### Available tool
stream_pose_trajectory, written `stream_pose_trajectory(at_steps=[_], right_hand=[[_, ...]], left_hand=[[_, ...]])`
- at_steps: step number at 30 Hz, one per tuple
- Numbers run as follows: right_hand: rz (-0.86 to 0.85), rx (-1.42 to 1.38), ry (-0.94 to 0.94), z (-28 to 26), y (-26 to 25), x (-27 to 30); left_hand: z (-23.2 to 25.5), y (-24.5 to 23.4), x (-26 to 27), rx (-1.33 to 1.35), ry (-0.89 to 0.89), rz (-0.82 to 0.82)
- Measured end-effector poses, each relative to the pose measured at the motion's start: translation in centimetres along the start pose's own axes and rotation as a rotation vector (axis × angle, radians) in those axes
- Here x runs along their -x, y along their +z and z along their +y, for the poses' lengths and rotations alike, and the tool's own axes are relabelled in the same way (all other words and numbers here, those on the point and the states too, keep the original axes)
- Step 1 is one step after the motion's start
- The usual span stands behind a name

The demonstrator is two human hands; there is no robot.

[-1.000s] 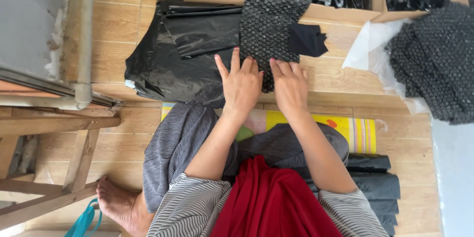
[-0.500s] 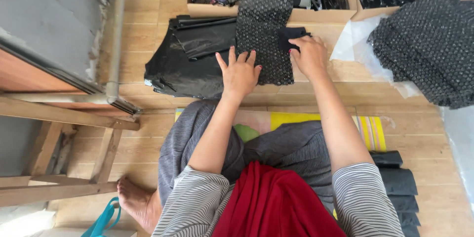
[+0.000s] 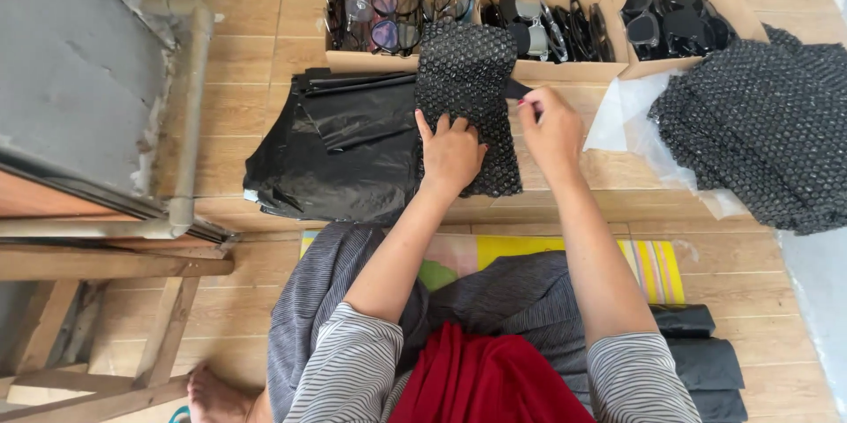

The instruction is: Cleaning a pair of sunglasses with a cloth and preparing them for packaging with bubble wrap.

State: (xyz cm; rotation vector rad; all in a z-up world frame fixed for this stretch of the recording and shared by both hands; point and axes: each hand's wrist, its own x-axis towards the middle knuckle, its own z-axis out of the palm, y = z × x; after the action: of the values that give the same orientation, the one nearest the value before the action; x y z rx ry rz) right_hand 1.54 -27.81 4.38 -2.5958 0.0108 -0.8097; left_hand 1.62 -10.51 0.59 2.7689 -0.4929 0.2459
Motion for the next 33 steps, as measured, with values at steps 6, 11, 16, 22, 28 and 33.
stream_pose_trajectory(at_steps=[6, 11, 16, 22, 28, 33], right_hand=[[-0.18, 0.205, -0.242, -0.7, 5.3, 3.6], [-0.206, 0.198, -0.304, -2.3, 4.2, 5.0], [-0.375, 0.166, -0.33, -1.7, 3.5, 5.0], [-0.498, 0.125, -0.329, -0.5, 2.3, 3.2], [-0.108, -0.539, 0.073, 7.2, 4.9, 2.3], [0.067, -1.378, 0.801, 2.6, -2.7, 4.1]], left_hand=[[-0.1, 2.4, 1.1, -0.035, 0.021, 0.174], [0.5, 0.3, 2.4, -0.016, 0.004, 0.097], [0.7, 0.3, 2.5, -0.011, -0.024, -0.089], [0.7, -0.4, 2.4, -0.039, -0.042, -0.227], [-0.7, -1.1, 2.7, -0.087, -0.006, -0.354], [-0.9, -2.0, 3.0, -0.035, 0.111, 0.009]])
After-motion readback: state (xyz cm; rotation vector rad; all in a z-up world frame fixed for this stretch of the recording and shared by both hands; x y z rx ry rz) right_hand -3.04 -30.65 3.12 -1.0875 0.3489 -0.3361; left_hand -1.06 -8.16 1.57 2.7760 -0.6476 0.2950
